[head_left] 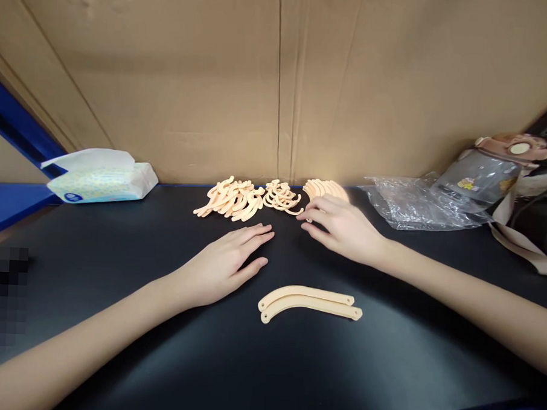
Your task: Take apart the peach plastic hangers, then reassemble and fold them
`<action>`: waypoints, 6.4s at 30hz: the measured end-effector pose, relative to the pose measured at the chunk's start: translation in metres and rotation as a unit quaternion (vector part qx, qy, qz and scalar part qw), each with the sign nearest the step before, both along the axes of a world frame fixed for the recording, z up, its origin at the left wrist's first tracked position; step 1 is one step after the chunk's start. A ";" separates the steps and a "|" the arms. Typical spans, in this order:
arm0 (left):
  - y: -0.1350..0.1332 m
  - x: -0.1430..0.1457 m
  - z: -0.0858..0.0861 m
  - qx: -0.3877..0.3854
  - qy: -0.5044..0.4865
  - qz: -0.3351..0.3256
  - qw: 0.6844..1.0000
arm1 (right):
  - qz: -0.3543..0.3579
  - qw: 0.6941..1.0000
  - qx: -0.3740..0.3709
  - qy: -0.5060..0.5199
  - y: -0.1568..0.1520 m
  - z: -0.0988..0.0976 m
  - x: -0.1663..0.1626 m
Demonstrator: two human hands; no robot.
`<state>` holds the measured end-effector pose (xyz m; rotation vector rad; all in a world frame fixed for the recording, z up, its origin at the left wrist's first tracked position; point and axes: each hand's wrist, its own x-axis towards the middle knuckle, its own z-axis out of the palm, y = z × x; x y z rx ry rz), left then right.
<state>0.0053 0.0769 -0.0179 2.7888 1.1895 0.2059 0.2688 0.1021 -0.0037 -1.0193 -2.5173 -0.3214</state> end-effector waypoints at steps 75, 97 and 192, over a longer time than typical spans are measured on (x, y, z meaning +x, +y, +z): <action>0.000 -0.003 -0.004 0.005 -0.091 0.007 0.996 | 0.183 0.961 -0.159 0.135 -0.031 -0.020 -0.036; 0.000 -0.003 -0.004 0.018 -0.080 -0.004 0.997 | 0.196 0.964 -0.144 0.111 -0.033 -0.021 -0.034; 0.008 -0.001 0.002 0.083 -0.148 0.107 0.980 | 0.023 0.860 -0.266 0.434 -0.012 -0.026 -0.026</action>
